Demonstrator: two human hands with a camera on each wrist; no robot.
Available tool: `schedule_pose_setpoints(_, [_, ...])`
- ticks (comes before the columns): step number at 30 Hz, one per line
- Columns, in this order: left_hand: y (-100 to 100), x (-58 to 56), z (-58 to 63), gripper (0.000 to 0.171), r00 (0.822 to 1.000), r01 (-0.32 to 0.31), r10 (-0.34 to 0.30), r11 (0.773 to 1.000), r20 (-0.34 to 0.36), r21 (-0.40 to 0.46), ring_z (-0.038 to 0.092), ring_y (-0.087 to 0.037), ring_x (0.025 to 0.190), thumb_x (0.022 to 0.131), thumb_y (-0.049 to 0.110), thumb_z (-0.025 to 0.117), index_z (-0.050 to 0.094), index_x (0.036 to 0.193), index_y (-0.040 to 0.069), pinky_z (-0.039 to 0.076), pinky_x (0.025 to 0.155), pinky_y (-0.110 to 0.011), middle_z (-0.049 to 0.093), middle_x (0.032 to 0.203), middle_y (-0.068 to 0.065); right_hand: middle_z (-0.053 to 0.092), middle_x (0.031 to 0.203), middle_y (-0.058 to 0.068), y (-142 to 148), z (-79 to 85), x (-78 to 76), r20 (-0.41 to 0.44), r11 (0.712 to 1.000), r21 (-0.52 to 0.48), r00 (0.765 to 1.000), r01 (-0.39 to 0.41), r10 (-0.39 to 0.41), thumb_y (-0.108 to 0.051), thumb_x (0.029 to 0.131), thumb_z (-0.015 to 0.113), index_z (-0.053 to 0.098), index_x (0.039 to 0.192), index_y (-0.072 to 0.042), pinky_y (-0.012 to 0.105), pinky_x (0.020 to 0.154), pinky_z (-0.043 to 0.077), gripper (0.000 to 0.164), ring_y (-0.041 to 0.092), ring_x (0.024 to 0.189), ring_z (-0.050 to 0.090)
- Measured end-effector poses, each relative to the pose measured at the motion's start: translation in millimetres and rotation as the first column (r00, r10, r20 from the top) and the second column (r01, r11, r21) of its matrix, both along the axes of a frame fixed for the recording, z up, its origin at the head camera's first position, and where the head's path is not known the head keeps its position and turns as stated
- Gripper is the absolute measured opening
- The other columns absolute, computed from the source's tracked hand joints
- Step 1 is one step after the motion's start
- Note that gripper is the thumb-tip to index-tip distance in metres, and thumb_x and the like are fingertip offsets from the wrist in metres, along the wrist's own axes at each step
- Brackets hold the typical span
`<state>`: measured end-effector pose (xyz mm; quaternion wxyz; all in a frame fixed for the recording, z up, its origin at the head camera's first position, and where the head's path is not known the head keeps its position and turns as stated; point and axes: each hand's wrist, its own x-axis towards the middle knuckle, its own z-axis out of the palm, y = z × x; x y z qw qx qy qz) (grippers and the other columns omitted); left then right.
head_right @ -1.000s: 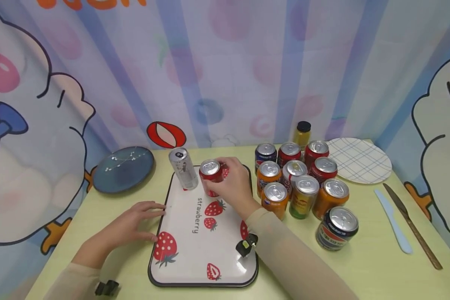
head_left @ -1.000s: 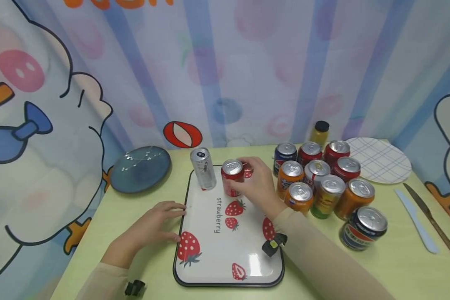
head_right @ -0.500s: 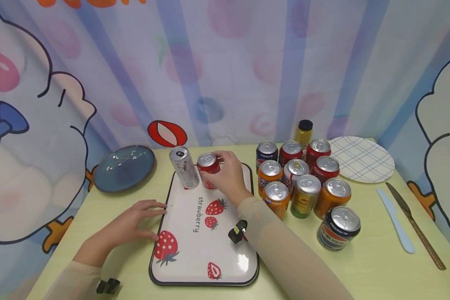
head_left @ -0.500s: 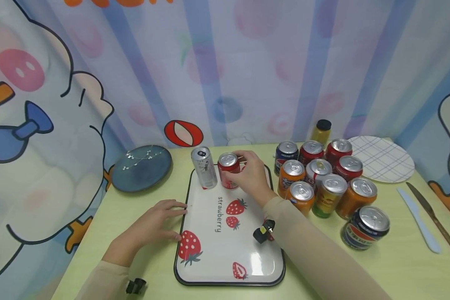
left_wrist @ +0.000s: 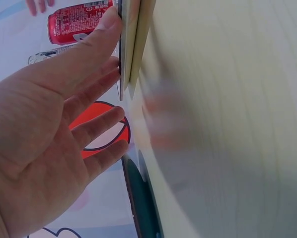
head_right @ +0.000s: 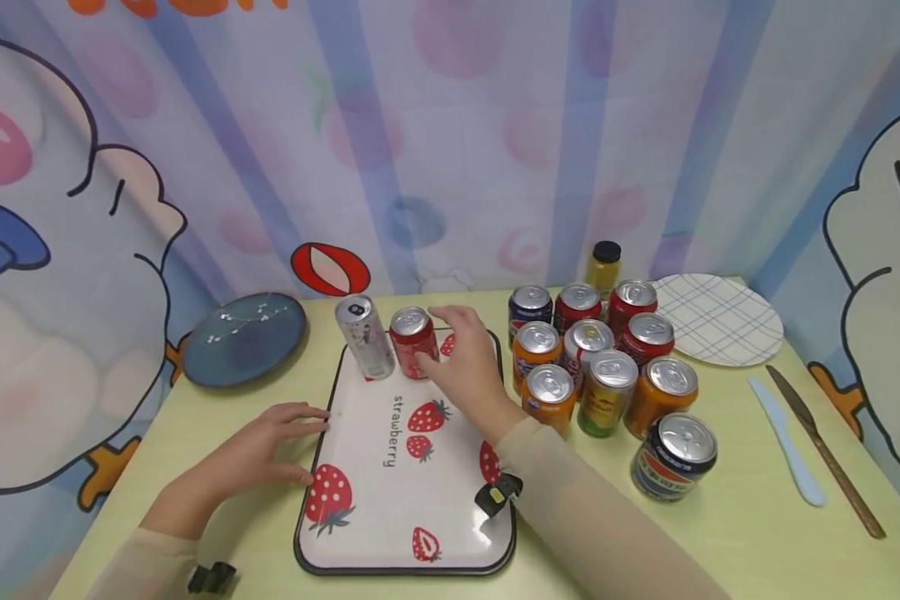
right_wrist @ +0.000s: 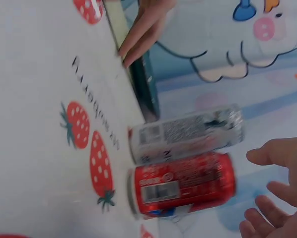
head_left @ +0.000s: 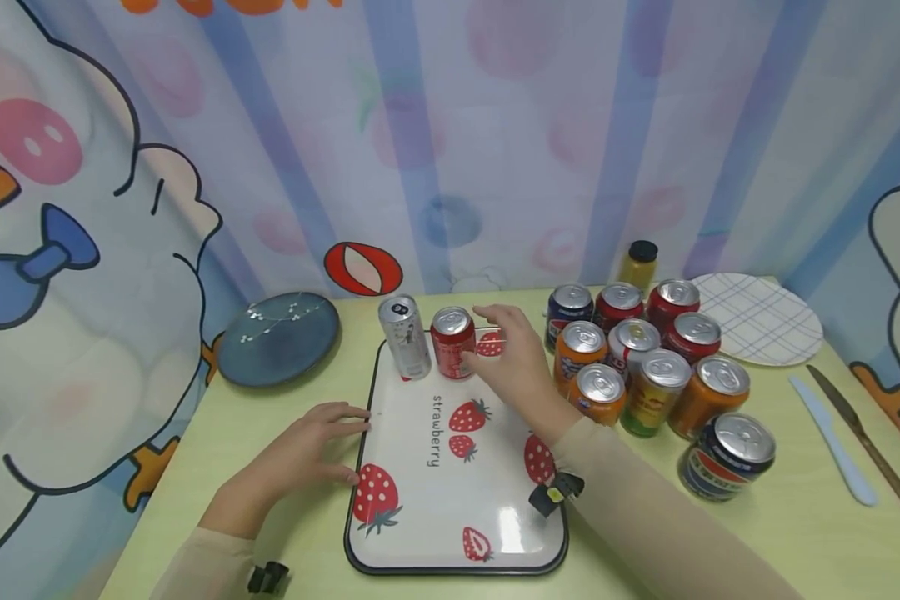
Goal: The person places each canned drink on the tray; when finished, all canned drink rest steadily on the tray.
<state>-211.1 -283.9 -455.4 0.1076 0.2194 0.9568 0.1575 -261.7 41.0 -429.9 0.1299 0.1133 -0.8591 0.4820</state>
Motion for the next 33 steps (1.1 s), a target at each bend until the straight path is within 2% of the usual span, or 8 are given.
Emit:
schedule_pose_setpoints(5, [-0.1,0.4,0.5,0.076,1.000,-0.007,0.007,1.000,0.007,-0.005,0.043,-0.036,0.146,0.072,0.038,0.093,0.067,0.140,0.016,0.039,0.119,-0.060,0.056,0.150,-0.003,0.060,0.141,0.007,24.7,20.2,28.4,-0.057,0.995,0.052,0.995,-0.081,0.084,-0.017,0.086,0.085,0.067,0.133,-0.013,0.052,0.113,0.049,0.051,0.029,0.133,0.057])
schedule_pose_setpoints(11, [-0.5,0.4,0.5,0.077,1.000,-0.015,0.016,1.000,0.008,-0.007,0.043,-0.035,0.146,0.072,0.039,0.093,0.066,0.140,0.017,0.039,0.119,-0.060,0.056,0.151,-0.002,0.062,0.141,0.008,64.0,39.9,52.6,-0.015,0.963,0.231,0.989,-0.139,0.147,-0.020,0.085,0.086,0.070,0.131,-0.016,0.056,0.110,0.051,0.049,0.033,0.133,0.058])
schedule_pose_setpoints(14, [-0.9,0.4,-0.1,0.077,1.000,-0.018,0.018,1.000,0.006,-0.003,0.043,-0.035,0.146,0.072,0.038,0.094,0.066,0.140,0.017,0.040,0.119,-0.060,0.056,0.150,-0.002,0.063,0.139,0.009,82.1,48.0,62.9,0.002,0.945,0.279,0.984,-0.170,0.176,-0.019,0.085,0.086,0.069,0.131,-0.018,0.058,0.106,0.053,0.049,0.034,0.130,0.060])
schedule_pose_setpoints(19, [-1.6,0.4,-1.7,0.077,1.000,-0.017,0.017,1.000,0.007,0.008,0.044,-0.035,0.145,0.072,0.040,0.093,0.066,0.140,0.018,0.041,0.119,-0.059,0.057,0.150,-0.002,0.064,0.135,0.005,112.0,54.7,77.9,-0.014,0.929,0.306,0.975,-0.207,0.222,-0.016,0.084,0.087,0.070,0.127,-0.021,0.056,0.100,0.056,0.046,0.030,0.124,0.062])
schedule_pose_setpoints(23, [-1.8,0.3,-3.0,0.076,1.000,-0.005,0.005,1.000,0.002,0.018,0.044,-0.035,0.145,0.072,0.040,0.093,0.066,0.140,0.018,0.041,0.119,-0.059,0.056,0.150,-0.002,0.066,0.131,0.002,136.7,54.8,88.4,-0.067,0.911,0.363,0.970,-0.193,0.232,-0.016,0.079,0.091,0.071,0.123,-0.021,0.055,0.097,0.057,0.048,0.030,0.122,0.063])
schedule_pose_setpoints(25, [-1.6,0.2,-3.4,0.076,1.000,0.004,-0.004,1.000,-0.002,0.023,0.044,-0.035,0.145,0.072,0.039,0.093,0.066,0.140,0.017,0.040,0.119,-0.059,0.056,0.150,-0.002,0.067,0.129,0.000,149.2,54.4,93.4,-0.093,0.899,0.399,0.967,-0.181,0.236,-0.015,0.077,0.093,0.072,0.122,-0.021,0.051,0.092,0.059,0.050,0.027,0.120,0.063])
schedule_pose_setpoints(29, [-1.0,0.1,-2.6,0.076,1.000,0.016,-0.016,1.000,-0.015,0.024,0.045,-0.036,0.144,0.072,0.038,0.093,0.067,0.139,0.016,0.040,0.119,-0.059,0.057,0.150,-0.003,0.067,0.127,-0.004,174.3,52.5,98.6,-0.116,0.876,0.445,0.958,-0.187,0.264,-0.018,0.075,0.094,0.072,0.122,-0.023,0.034,0.080,0.059,0.053,0.013,0.113,0.062])
schedule_pose_setpoints(33, [-0.6,0.7,-1.5,0.076,1.000,0.002,-0.002,1.000,-0.010,0.020,0.045,-0.035,0.144,0.072,0.037,0.094,0.067,0.139,0.015,0.041,0.119,-0.059,0.057,0.150,-0.003,0.066,0.128,-0.002,197.7,52.1,98.9,-0.027,0.863,0.410,0.942,-0.295,0.335,-0.017,0.077,0.092,0.069,0.126,-0.022,0.025,0.070,0.060,0.055,0.001,0.093,0.065])
